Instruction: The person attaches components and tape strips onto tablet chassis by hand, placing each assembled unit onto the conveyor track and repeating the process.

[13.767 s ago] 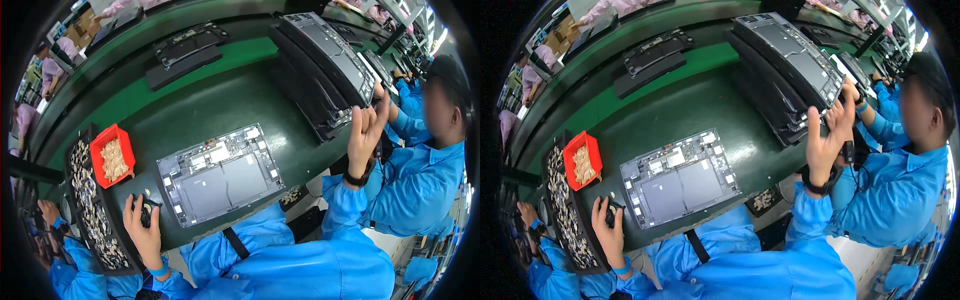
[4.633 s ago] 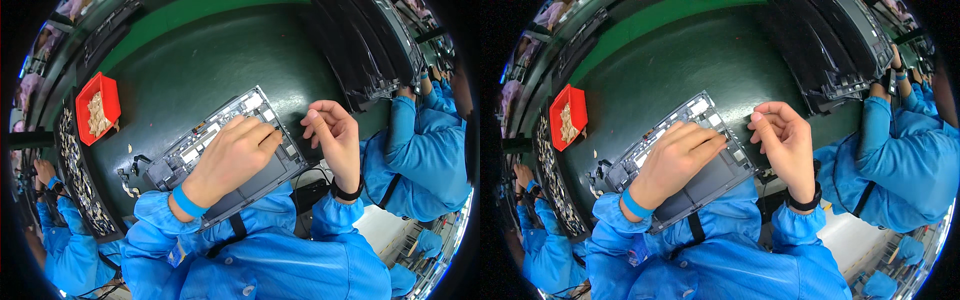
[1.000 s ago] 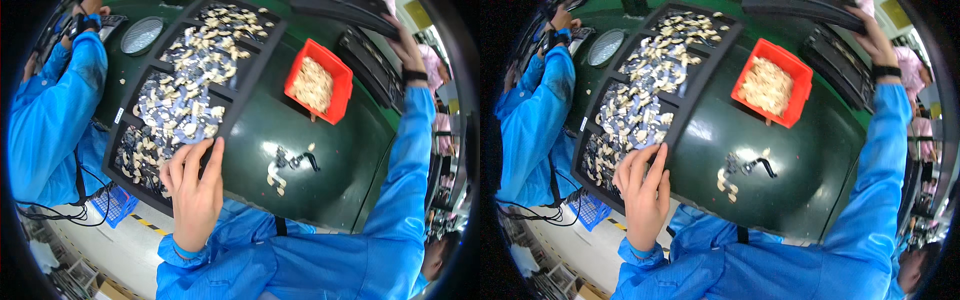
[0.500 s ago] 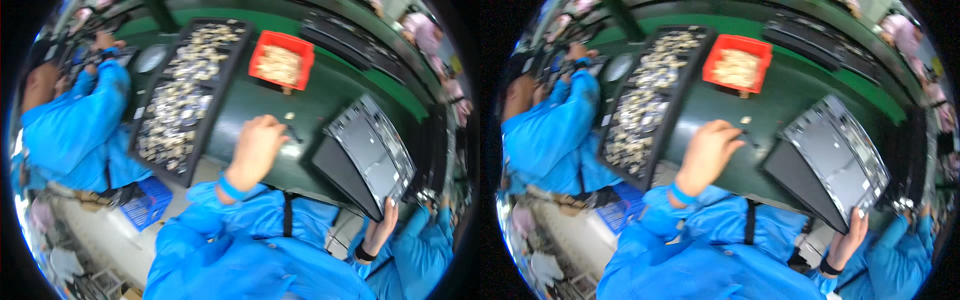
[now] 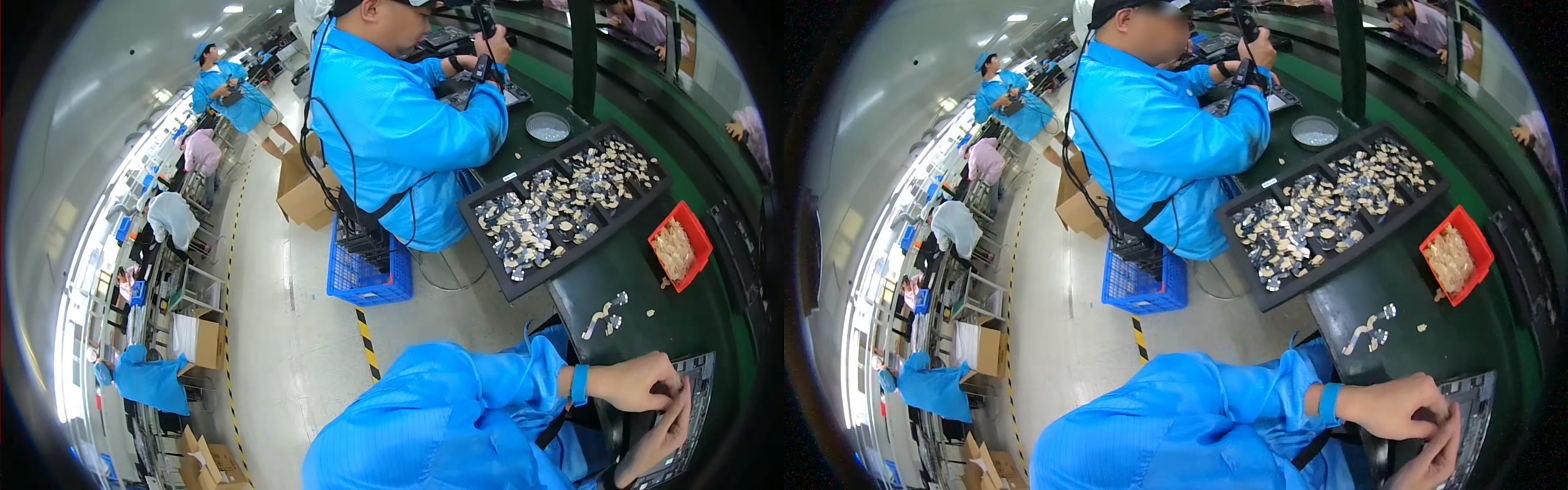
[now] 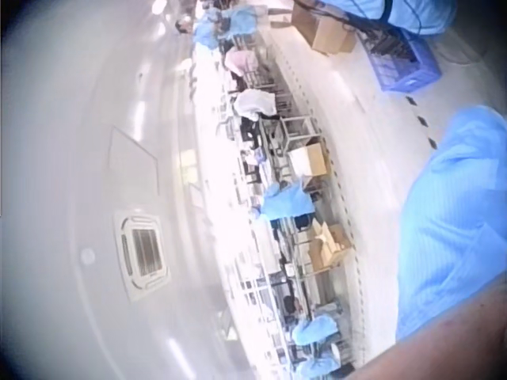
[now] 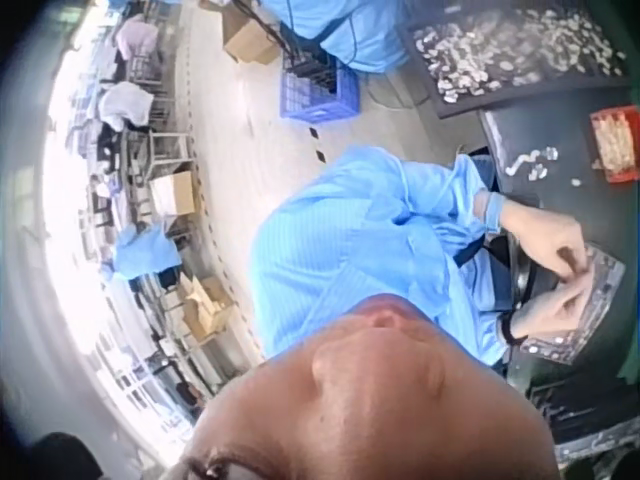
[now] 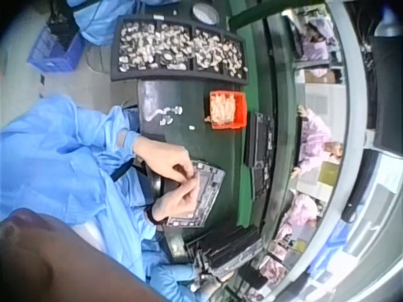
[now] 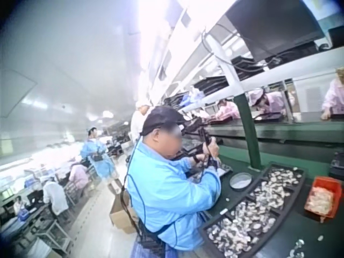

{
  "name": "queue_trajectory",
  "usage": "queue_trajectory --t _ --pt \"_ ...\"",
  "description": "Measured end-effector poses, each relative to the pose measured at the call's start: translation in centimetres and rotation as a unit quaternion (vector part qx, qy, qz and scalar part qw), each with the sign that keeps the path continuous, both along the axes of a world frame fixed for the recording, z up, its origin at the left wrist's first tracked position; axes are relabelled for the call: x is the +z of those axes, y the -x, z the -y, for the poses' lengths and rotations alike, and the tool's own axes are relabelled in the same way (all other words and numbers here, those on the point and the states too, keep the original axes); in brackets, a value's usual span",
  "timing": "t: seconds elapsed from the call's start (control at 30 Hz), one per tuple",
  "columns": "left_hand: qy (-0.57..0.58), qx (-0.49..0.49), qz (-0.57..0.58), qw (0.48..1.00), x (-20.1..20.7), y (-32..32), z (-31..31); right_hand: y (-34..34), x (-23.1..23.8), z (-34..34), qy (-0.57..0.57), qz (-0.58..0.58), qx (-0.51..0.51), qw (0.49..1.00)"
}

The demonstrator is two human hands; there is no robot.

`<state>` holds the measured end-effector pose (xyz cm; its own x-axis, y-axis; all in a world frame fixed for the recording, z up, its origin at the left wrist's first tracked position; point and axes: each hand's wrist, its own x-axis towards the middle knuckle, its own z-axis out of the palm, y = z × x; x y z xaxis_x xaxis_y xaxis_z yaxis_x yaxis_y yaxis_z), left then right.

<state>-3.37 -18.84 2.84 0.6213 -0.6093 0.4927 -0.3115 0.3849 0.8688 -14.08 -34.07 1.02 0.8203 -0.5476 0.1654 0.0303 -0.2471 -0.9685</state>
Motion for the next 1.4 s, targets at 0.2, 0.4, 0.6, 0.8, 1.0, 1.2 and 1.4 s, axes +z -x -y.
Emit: queue_trajectory --t 0.2,0.4,0.6,0.8,1.0,1.2,1.4 --pt "-0.227 0.231 0.184 0.928 -0.4 -1.8 -8.9 -2.5 1.7 -3.6 0.033 0.043 -0.039 0.998" --pt "-0.522 0.230 0.278 0.773 -4.5 -1.7 -9.5 -2.6 1.7 -4.7 -0.158 0.045 0.028 0.986" --pt "-0.195 0.258 0.165 0.932 -0.7 -1.8 -6.9 -2.3 3.1 -6.4 -0.173 0.006 0.025 0.985" --pt "-0.101 0.202 0.085 0.971 1.3 -1.2 -5.6 -2.5 2.6 -7.4 -0.141 0.065 0.063 0.986" --pt "-0.139 0.148 -0.184 0.962 1.2 -1.4 -7.5 -3.0 2.0 -7.4 -0.173 0.004 0.150 0.973" --pt "-0.088 0.071 -0.111 0.987 1.0 -1.8 -6.8 -1.2 1.3 -5.8 -0.064 -0.020 0.058 0.996" --pt "-0.034 0.110 -0.134 0.984 0.5 -0.8 -6.2 -2.2 -1.3 -4.6 -0.108 0.008 0.117 0.987"
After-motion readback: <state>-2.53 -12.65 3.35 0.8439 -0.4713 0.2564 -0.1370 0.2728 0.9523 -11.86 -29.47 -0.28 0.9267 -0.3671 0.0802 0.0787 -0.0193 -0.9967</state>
